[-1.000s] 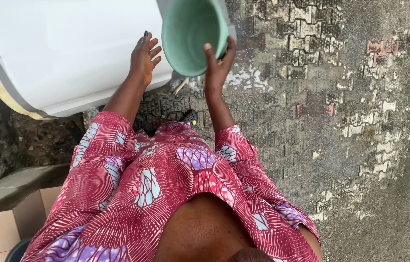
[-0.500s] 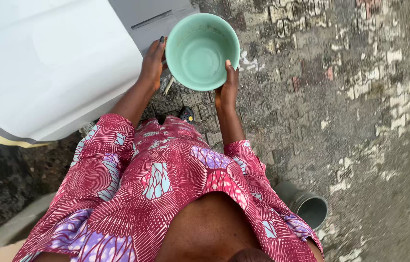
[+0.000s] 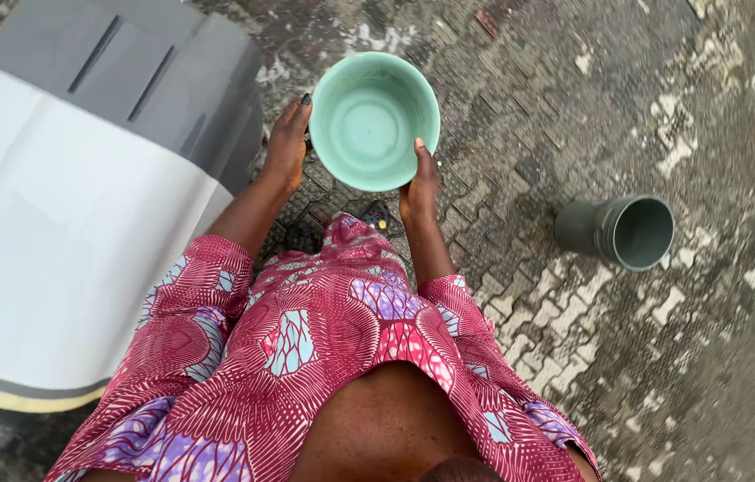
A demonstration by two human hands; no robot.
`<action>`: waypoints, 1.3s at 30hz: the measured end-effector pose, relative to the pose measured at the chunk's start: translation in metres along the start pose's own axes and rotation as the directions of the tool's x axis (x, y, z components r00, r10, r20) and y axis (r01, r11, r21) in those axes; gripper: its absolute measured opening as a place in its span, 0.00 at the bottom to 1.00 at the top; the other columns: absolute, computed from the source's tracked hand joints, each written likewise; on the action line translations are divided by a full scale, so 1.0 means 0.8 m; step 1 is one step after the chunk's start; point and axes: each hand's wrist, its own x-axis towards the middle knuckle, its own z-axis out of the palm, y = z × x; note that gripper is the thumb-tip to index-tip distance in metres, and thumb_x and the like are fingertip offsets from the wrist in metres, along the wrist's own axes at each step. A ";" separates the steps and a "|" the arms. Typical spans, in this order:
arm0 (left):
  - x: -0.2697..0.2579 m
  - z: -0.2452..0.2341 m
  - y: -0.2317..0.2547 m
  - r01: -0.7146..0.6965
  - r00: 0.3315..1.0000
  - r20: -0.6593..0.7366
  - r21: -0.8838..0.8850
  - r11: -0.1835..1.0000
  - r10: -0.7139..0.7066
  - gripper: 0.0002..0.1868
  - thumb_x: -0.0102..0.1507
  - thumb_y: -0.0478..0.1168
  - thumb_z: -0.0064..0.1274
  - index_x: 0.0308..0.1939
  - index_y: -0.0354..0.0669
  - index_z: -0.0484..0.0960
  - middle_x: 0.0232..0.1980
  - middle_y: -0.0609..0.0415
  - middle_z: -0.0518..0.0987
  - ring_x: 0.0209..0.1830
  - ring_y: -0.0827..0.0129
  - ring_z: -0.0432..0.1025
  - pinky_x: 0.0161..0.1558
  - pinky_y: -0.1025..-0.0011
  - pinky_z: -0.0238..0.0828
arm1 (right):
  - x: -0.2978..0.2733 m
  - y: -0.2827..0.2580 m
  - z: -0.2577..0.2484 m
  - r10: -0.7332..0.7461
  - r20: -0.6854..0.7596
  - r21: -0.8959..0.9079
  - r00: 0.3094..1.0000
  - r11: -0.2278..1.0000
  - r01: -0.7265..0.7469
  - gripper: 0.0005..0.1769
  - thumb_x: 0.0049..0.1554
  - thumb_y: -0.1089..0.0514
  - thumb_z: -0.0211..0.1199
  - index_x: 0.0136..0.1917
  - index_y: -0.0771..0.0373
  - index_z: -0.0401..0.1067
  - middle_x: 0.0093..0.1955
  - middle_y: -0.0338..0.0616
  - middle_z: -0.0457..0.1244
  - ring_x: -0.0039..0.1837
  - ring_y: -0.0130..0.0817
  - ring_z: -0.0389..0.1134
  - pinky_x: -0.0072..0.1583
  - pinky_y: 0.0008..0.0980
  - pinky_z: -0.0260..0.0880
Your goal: The person wipes the top and side surfaces of a white washing machine using a blue cloth and a bowl of water.
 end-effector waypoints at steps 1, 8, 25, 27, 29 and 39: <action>0.001 0.011 0.000 0.012 0.999 0.047 0.054 0.998 -0.015 0.40 0.65 0.65 0.51 0.73 0.45 0.66 0.75 0.47 0.62 0.78 0.56 0.53 0.75 0.52 0.45 | -0.002 -0.004 -0.015 -0.029 -0.011 0.036 1.000 0.999 0.030 0.37 0.60 0.43 0.62 0.71 0.72 0.61 0.65 0.53 0.62 0.66 0.43 0.66 0.65 0.46 0.69; 0.000 0.156 -0.020 0.029 0.943 0.328 0.060 0.998 -0.047 0.38 0.69 0.61 0.50 0.72 0.36 0.72 0.71 0.35 0.72 0.74 0.48 0.63 0.74 0.54 0.56 | -0.014 -0.062 -0.135 -0.113 -0.252 0.019 0.961 0.992 0.122 0.36 0.60 0.45 0.61 0.71 0.73 0.61 0.63 0.54 0.64 0.64 0.44 0.67 0.64 0.44 0.68; -0.028 0.550 -0.124 0.066 0.767 0.614 0.208 0.976 -0.183 0.31 0.66 0.61 0.51 0.67 0.48 0.73 0.66 0.53 0.75 0.71 0.65 0.63 0.71 0.57 0.49 | -0.007 -0.229 -0.441 -0.316 -0.543 -0.110 0.778 0.945 0.307 0.32 0.63 0.46 0.58 0.72 0.69 0.62 0.64 0.52 0.64 0.66 0.37 0.65 0.68 0.39 0.63; -0.036 0.587 -0.132 0.085 0.724 0.649 0.251 0.964 -0.233 0.32 0.66 0.62 0.50 0.67 0.50 0.72 0.67 0.56 0.76 0.71 0.67 0.64 0.70 0.59 0.48 | -0.014 -0.237 -0.464 -0.318 -0.585 -0.083 0.746 0.939 0.335 0.32 0.64 0.46 0.57 0.73 0.70 0.63 0.64 0.53 0.64 0.65 0.38 0.65 0.68 0.40 0.64; -0.035 0.625 -0.139 0.100 0.701 0.648 0.324 0.941 -0.298 0.32 0.65 0.62 0.50 0.68 0.51 0.72 0.64 0.56 0.77 0.66 0.67 0.68 0.65 0.59 0.62 | -0.010 -0.248 -0.483 -0.328 -0.616 -0.061 0.716 0.926 0.372 0.32 0.64 0.46 0.57 0.73 0.72 0.63 0.64 0.55 0.65 0.65 0.40 0.66 0.67 0.41 0.64; 0.025 0.830 -0.187 0.099 0.450 0.815 0.361 0.927 -0.365 0.38 0.66 0.59 0.51 0.74 0.41 0.64 0.67 0.48 0.75 0.64 0.64 0.70 0.63 0.62 0.67 | 0.037 -0.302 -0.569 -0.254 -0.825 -0.023 0.505 0.908 0.418 0.36 0.64 0.45 0.55 0.76 0.71 0.57 0.67 0.57 0.61 0.69 0.43 0.63 0.70 0.42 0.62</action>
